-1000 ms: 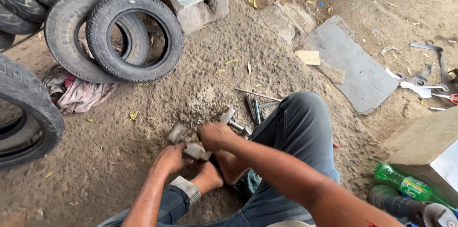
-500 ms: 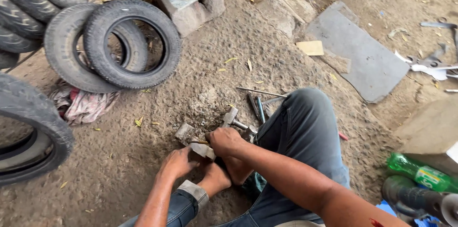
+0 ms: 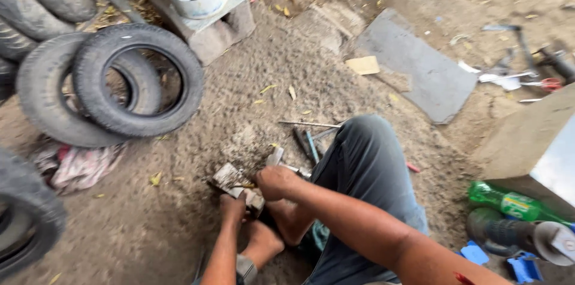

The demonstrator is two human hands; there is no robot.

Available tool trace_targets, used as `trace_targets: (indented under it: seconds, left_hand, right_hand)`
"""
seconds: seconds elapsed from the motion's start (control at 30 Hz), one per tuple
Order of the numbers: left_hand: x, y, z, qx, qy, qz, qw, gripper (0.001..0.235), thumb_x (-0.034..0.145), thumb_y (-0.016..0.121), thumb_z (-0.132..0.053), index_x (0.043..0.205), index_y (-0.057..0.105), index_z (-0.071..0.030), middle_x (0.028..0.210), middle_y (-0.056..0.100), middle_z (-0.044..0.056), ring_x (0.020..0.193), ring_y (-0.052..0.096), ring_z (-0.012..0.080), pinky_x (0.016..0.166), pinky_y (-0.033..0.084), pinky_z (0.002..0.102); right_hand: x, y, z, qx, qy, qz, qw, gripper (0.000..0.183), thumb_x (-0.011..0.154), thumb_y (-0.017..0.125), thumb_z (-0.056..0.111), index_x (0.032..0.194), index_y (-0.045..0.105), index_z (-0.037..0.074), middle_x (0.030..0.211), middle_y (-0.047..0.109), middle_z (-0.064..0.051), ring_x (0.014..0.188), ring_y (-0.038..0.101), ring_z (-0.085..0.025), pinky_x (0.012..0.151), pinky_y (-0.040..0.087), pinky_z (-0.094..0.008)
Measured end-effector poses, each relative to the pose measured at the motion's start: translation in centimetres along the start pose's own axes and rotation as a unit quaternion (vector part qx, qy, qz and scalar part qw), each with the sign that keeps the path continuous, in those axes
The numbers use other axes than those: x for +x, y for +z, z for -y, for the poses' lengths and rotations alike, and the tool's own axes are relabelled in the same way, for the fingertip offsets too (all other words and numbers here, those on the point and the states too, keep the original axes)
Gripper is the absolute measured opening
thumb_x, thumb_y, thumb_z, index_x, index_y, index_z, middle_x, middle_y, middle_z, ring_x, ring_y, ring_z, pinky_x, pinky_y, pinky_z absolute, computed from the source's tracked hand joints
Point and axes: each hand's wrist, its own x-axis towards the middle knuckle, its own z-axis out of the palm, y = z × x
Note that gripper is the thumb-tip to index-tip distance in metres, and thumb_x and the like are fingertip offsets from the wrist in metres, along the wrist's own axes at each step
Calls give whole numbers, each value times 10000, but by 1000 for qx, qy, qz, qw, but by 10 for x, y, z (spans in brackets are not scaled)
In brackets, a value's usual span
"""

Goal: The person sits on the ground and uses a hammer and chisel to work on a small metal part. They repeatedly strike the chisel to shape or remove material from the object.

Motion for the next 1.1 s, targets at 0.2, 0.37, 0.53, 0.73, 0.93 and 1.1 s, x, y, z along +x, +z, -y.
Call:
trace_targets:
  seconds: [0.2, 0.37, 0.53, 0.73, 0.93, 1.1]
  left_hand:
    - [10, 20, 20, 4, 54, -32, 998, 516, 807, 790, -193, 1217, 560, 19, 1096, 718, 231, 946, 777, 438, 827, 610, 517]
    - [13, 13, 25, 58, 176, -91, 979, 461, 776, 875, -150, 1116, 630, 42, 1020, 741, 230, 895, 708, 337, 797, 550, 422]
    - [4, 14, 30, 40, 37, 18, 998, 425, 788, 818, -130, 1123, 620, 41, 1023, 753, 222, 845, 739, 344, 757, 614, 497]
    - [1, 4, 19, 268, 210, -24, 940, 462, 761, 836, -265, 1130, 687, -31, 1115, 744, 207, 1043, 702, 380, 921, 565, 485]
    - [-83, -22, -63, 410, 250, -15, 877, 290, 803, 730, -285, 1043, 779, -129, 1128, 741, 160, 1082, 694, 379, 923, 573, 506]
    - [-197, -46, -166, 356, 350, 54, 865, 358, 754, 768, -315, 1058, 693, -140, 1019, 748, 140, 975, 717, 355, 816, 565, 502]
  right_hand:
    - [-5, 5, 5, -5, -14, 13, 1000, 320, 912, 515, 58, 1204, 644, 50, 856, 716, -163, 772, 723, -277, 687, 598, -430]
    - [-5, 3, 7, 3, -18, 13, 1000, 262, 943, 503, 79, 1163, 643, 57, 845, 711, -144, 742, 710, -258, 638, 597, -424]
    - [-11, 1, 3, -31, -33, 27, 999, 243, 906, 550, 61, 1108, 685, 55, 842, 721, -130, 709, 684, -210, 615, 565, -378]
    - [0, -3, -4, 25, -1, 47, 999, 342, 943, 535, 81, 1250, 676, 138, 887, 726, -85, 657, 609, -140, 549, 550, -294]
    - [-9, -1, -17, 41, 36, 79, 995, 357, 933, 620, 154, 1279, 686, 216, 908, 734, -79, 737, 682, -190, 620, 580, -359]
    - [-2, -16, -20, 4, -34, 50, 998, 373, 866, 726, 172, 1239, 707, 171, 1049, 755, -142, 929, 727, -291, 756, 576, -418]
